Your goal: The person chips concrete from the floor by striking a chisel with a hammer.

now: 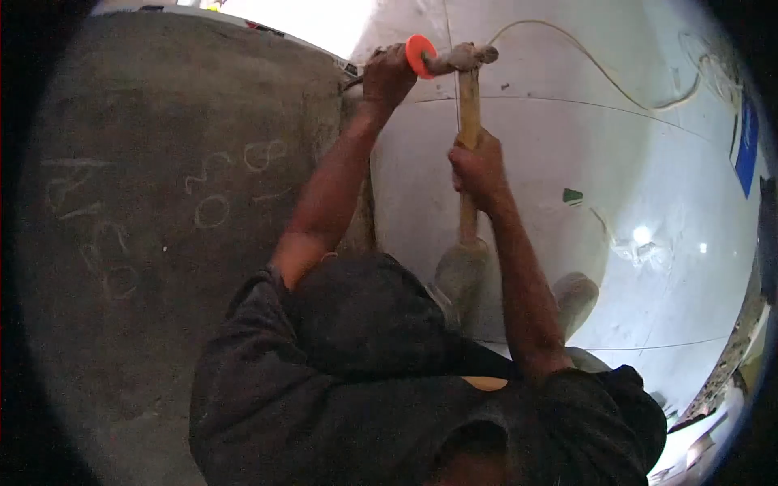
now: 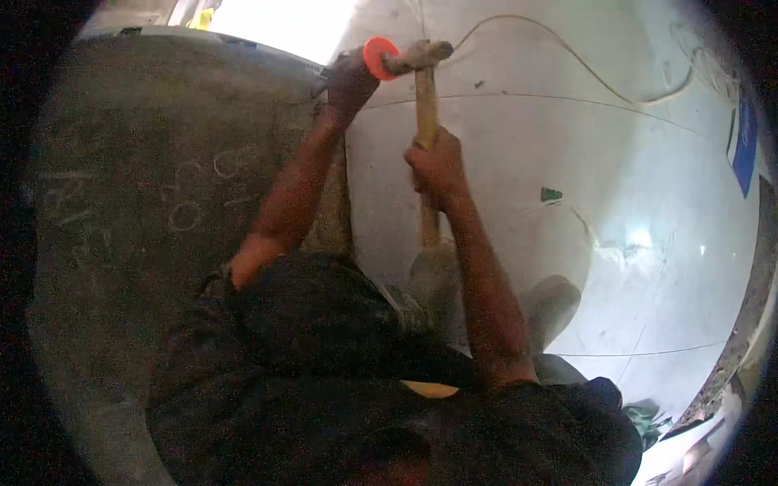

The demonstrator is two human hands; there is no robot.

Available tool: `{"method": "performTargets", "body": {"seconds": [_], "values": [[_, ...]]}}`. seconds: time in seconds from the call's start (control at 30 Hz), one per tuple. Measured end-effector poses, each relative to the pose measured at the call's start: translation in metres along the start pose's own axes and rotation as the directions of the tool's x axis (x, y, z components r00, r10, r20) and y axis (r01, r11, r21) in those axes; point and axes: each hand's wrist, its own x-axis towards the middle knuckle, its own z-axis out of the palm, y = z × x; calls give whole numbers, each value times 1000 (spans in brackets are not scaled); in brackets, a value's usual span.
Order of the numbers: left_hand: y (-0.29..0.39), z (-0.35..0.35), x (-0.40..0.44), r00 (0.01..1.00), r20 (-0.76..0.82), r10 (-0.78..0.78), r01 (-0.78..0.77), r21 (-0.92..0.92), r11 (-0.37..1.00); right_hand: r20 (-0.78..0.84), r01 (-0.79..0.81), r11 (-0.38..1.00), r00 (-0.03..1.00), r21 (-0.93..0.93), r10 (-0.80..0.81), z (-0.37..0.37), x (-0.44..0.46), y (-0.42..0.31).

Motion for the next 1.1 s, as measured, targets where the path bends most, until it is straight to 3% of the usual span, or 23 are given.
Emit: {"method": "performTargets", "body": {"seconds": [0.03,0.1,0.13,0.2,0.27,0.3,0.37,0.4,0.43,0.47,0.5,0.53,0.57,0.63,0.7,0.8,0.93,1.0,1.07,1.1], "values": [[0,5,0,998,-48,43,-43,-15,999,-7,19,1000,1000,10,-19,-11,4,-10],[-9,7,1,996,-48,76,-75,24,997,-205,133,984,966,-114,-155,-30,-6,-13],[-9,6,-6,994,-39,98,-96,57,994,-236,281,953,939,109,-250,-34,-19,-38],[-1,-7,-1,999,-18,31,-31,-27,999,-315,588,675,809,446,-496,-50,-18,-76],[-1,-13,0,1000,-8,-30,30,-20,999,-471,731,461,679,503,-563,-53,-16,-99],[-3,-17,3,999,-16,-28,28,-13,1000,-490,805,393,586,445,-646,-44,2,-83],[-3,-15,0,998,-51,-21,17,-64,998,-266,396,216,849,892,-457,-10,15,-29],[-2,-12,-1,998,-54,-16,12,-75,997,-177,470,611,861,637,-477,-5,19,-10],[-5,-9,-2,1000,-26,6,-9,-131,991,-86,494,869,866,-4,-493,-1,24,8],[-6,-2,-3,999,7,36,-34,-186,982,4,448,763,864,-465,-504,3,29,26],[-3,-2,-5,995,100,17,-10,-63,998,-78,283,939,950,-195,-302,0,9,14],[-2,-1,-5,994,103,27,-21,-62,998,-82,80,991,994,103,-72,-2,-2,4],[2,-8,-3,987,158,16,5,-134,991,-77,77,991,995,110,-68,-6,-6,-1],[12,-16,-4,978,209,-6,47,-193,980,-272,139,969,959,204,-80,-24,-8,-9],[29,-14,-3,979,202,23,39,-294,955,-366,247,948,917,201,-161,-45,-8,-18],[44,-28,16,984,154,91,-48,-262,964,-394,356,916,881,187,-262,-74,-13,-42],[26,-30,28,997,73,-5,18,-178,984,-493,558,803,770,210,-406,-96,-26,-68],[16,-31,30,998,66,0,9,-139,990,-494,601,740,762,301,-418,-101,-36,-83],[11,-28,30,998,62,3,4,-106,994,-384,708,507,699,491,-604,-115,-38,-83],[11,-25,30,999,33,-21,25,-133,991,-422,701,512,710,496,-564,-116,-45,-93]]}}
